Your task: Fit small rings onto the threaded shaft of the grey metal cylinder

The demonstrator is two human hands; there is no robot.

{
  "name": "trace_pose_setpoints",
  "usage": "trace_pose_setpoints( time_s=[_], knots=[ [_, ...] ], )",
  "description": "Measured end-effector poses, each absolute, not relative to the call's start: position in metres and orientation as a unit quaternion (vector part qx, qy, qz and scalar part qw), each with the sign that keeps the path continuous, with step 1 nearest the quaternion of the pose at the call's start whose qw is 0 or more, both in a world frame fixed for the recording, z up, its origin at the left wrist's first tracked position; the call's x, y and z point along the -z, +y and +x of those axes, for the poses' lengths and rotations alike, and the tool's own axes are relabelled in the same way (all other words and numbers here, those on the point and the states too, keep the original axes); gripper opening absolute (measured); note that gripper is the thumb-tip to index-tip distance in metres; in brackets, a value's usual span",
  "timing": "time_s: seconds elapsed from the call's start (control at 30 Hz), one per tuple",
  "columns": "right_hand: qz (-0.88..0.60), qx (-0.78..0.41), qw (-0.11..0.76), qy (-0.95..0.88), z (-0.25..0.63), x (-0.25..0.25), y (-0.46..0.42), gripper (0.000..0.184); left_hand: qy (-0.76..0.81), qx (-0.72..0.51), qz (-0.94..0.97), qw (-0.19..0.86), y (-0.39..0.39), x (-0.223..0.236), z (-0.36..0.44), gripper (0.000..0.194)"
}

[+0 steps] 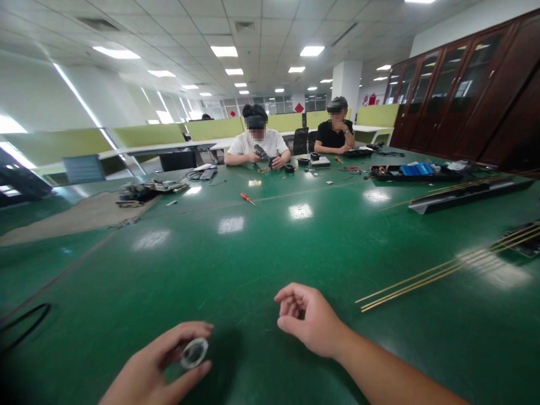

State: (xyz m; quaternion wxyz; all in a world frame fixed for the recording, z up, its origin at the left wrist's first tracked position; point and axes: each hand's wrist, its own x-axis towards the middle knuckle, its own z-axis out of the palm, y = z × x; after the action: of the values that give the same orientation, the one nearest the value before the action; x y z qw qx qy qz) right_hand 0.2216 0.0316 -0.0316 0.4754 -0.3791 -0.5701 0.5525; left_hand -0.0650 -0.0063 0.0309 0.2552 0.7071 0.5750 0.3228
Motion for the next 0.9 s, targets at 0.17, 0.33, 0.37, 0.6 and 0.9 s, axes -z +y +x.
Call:
trace_pose_setpoints(
  time_s=[0.17, 0.33, 0.37, 0.6, 0.9],
  knots=[
    [-0.453, -0.434, 0.461, -0.628, 0.219, 0.039, 0.033, 0.053, 0.505, -0.249, 0.762, 0.319, 0.036, -0.034, 0.005, 0.022],
    [-0.471, -0.417, 0.451, -0.634, 0.219, 0.040, 0.036, 0.057, 0.419, -0.241, 0.814, 0.323, 0.047, -0.008, 0.002, 0.031],
    [-0.473, -0.408, 0.445, -0.642, 0.218, 0.038, 0.036, 0.056, 0.410, -0.239, 0.817, 0.326, 0.048, -0.003, -0.001, 0.032],
    [-0.470, -0.343, 0.394, -0.712, 0.217, 0.024, 0.031, 0.051, 0.405, -0.262, 0.815, 0.321, 0.054, 0.014, -0.006, 0.040],
    [-0.478, -0.340, 0.377, -0.717, 0.217, 0.021, 0.031, 0.043, 0.414, -0.245, 0.815, 0.322, 0.055, 0.014, -0.005, 0.039]
  ],
)
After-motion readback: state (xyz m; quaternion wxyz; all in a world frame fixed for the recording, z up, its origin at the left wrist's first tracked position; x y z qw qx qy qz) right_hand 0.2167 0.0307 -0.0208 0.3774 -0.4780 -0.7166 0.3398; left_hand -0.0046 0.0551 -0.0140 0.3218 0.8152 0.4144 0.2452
